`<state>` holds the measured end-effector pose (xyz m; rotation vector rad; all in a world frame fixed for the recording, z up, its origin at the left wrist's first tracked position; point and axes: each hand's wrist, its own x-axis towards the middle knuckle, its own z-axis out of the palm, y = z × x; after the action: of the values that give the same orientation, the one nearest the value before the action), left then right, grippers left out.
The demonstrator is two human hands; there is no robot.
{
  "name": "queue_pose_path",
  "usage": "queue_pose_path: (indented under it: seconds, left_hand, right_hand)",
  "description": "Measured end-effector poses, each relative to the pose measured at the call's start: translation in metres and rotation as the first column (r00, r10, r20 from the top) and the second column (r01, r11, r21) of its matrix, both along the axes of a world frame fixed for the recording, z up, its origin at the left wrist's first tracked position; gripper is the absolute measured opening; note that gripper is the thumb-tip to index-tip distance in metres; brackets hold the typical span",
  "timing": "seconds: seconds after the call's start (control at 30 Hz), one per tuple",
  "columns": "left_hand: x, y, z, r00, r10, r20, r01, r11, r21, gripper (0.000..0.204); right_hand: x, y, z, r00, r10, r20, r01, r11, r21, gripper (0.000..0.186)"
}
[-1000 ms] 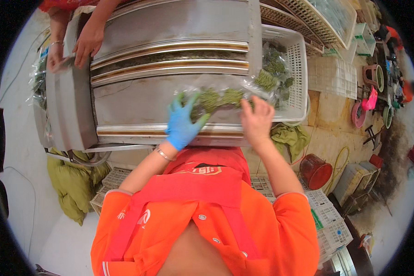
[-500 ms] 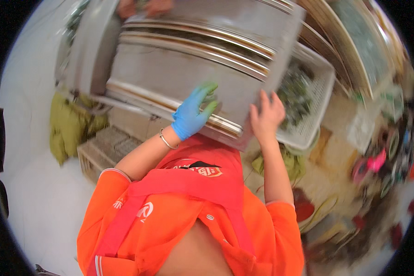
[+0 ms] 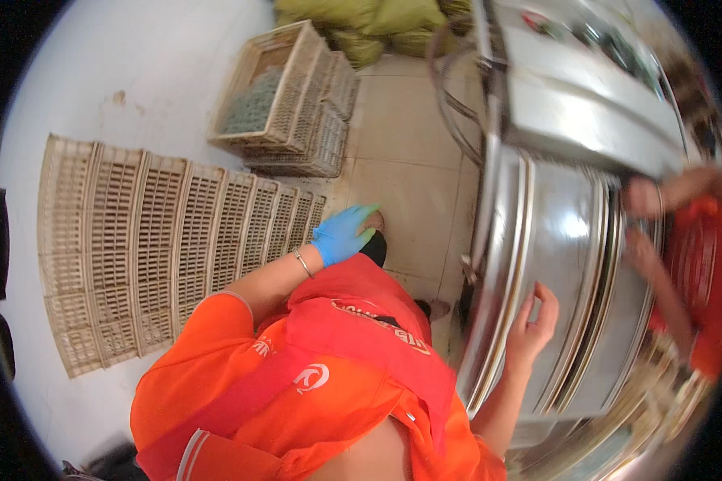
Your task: The person places small portions of dried green herbs into clear plastic bags on a metal tray, then seals each bag using a vacuum sealing machine. The sealed bags are arranged in rows on the tray and later transferred into a white plastic basket.
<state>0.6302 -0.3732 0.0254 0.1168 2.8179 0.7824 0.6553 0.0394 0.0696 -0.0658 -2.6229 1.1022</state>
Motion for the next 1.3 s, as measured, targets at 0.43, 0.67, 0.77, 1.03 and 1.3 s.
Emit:
queue_pose_path:
  seconds: [0.43,0.67,0.77,1.03,1.3]
  left_hand:
    - [-0.14,-0.347,-0.054,0.689,0.69,0.222,-0.725,0.652,0.22,0.058]
    - [-0.265,-0.46,-0.119,0.413,0.891,0.191,-0.875,0.33,0.353,0.07]
    - [-0.317,-0.491,-0.152,0.335,0.925,0.181,-0.924,0.285,0.257,0.077]
    - [-0.413,-0.561,-0.198,0.042,0.909,0.415,-0.998,0.06,-0.03,0.115]
    - [-0.433,-0.63,-0.236,-0.303,0.844,0.442,-0.952,-0.244,-0.186,0.128]
  right_hand:
    - [-0.278,-0.452,0.01,0.439,0.874,0.206,-0.898,0.426,0.107,0.023]
    - [-0.473,-0.645,-0.037,0.135,0.951,0.277,-0.975,0.077,0.21,0.035]
    - [-0.559,-0.761,-0.09,0.065,0.975,0.213,-0.931,-0.018,0.366,0.042]
    - [-0.661,-1.017,-0.215,-0.249,0.754,0.608,-0.677,-0.584,0.448,0.108]
    - [-0.653,-1.102,-0.293,-0.454,0.615,0.645,-0.789,-0.614,0.03,0.141]
